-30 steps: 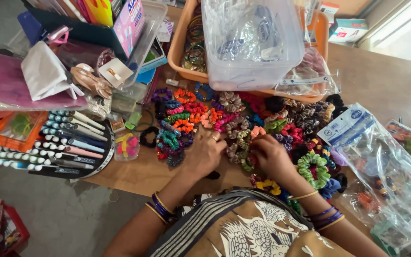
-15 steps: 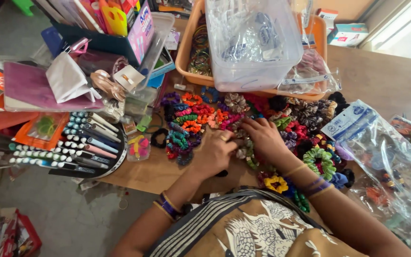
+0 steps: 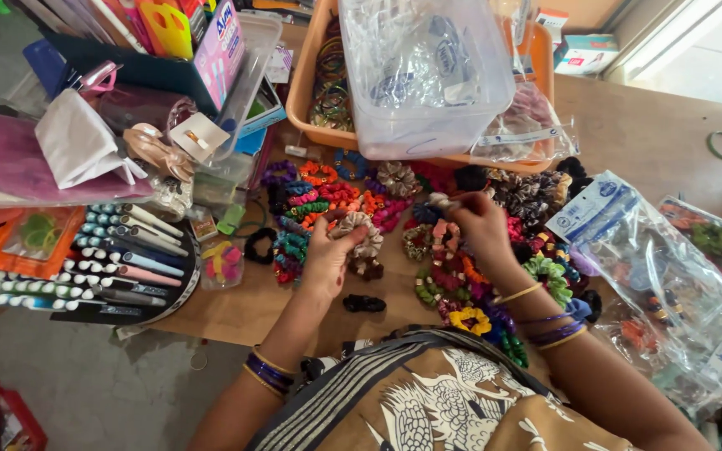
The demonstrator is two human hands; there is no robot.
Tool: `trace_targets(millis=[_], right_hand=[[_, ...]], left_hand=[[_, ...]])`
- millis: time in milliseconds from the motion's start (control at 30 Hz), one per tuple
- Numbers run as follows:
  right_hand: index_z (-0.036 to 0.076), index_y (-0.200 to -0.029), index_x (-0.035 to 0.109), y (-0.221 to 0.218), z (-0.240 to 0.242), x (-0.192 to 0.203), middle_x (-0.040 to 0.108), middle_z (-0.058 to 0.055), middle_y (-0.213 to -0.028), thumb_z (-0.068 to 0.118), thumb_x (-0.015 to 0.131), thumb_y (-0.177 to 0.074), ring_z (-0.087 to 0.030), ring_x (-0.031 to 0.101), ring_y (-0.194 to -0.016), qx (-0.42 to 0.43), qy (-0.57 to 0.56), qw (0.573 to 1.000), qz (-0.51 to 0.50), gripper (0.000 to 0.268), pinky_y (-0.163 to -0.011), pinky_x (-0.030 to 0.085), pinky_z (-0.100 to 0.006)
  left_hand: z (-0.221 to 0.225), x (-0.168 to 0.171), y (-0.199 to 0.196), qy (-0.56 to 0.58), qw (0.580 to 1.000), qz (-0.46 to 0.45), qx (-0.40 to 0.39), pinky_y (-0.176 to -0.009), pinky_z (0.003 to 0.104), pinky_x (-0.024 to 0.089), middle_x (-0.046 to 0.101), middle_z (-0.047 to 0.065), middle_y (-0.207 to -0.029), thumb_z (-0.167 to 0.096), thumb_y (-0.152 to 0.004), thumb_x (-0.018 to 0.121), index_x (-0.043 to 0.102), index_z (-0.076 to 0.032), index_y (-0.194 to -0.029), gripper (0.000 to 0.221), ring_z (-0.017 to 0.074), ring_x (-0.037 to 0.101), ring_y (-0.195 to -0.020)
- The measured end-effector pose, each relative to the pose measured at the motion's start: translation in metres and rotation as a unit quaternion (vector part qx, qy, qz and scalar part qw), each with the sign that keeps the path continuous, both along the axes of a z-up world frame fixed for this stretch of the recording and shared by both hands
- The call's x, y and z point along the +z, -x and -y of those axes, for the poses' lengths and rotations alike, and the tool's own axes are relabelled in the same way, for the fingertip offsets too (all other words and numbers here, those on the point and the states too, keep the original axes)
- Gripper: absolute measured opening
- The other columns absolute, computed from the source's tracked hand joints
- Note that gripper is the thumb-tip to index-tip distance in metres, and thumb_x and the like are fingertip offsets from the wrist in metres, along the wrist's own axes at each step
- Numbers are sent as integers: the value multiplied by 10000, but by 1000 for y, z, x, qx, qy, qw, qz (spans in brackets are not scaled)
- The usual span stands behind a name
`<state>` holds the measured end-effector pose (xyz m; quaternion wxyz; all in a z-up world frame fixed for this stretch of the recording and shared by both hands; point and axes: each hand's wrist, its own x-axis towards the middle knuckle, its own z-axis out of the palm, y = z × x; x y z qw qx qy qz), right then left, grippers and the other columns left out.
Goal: The person sorts through a large pile of colorful scrunchies on a table, picking them up and placing them into small plastic bags. They continue to organize the hair accessories by handling various colors and textures, occasionally reaching into a plastic bin for more items.
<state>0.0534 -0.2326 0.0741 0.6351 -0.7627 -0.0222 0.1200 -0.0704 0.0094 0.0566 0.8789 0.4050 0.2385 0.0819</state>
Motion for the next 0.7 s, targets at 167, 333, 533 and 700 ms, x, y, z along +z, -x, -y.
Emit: trace_targets(millis=[167,333,533,700], right_hand=[[-4,-1130,638,2,11,8,687,-44,-993,96,692,-951,-117,649,-856,-29,-82,996,22,212,-782,550,-265],[13,-1133,645,41,-26,25,667,-68,-968,67,744,-897,-149,625,-817,80,61,983,151,262,-688,518,-312],[19,-1049,713,95,-60,54,709,-165,-1032,29,724,-844,-344,699,-971,366,89,855,356,205,-877,570,-414],[19,-1108,708,59,-53,13,710,-172,-1056,18,675,-874,-338,709,-978,275,168,901,290,237,-843,579,-415]], left_hand=[[4,-34,-8,-21,999,26,5,-652,302,576,683,57,-945,-56,-838,802,560,-44,-1192,429,163,663,-782],[15,4,-8,1,1000,8,-12,-594,315,558,669,75,-895,-170,-889,769,565,-20,-1209,408,192,651,-741],[18,-46,-4,-76,994,22,-79,-788,257,583,721,50,-1043,-153,-831,823,593,-41,-1248,489,141,697,-922],[5,-52,7,-52,998,-25,-17,-730,287,578,723,87,-1024,-192,-886,801,651,21,-1230,431,169,695,-855]])
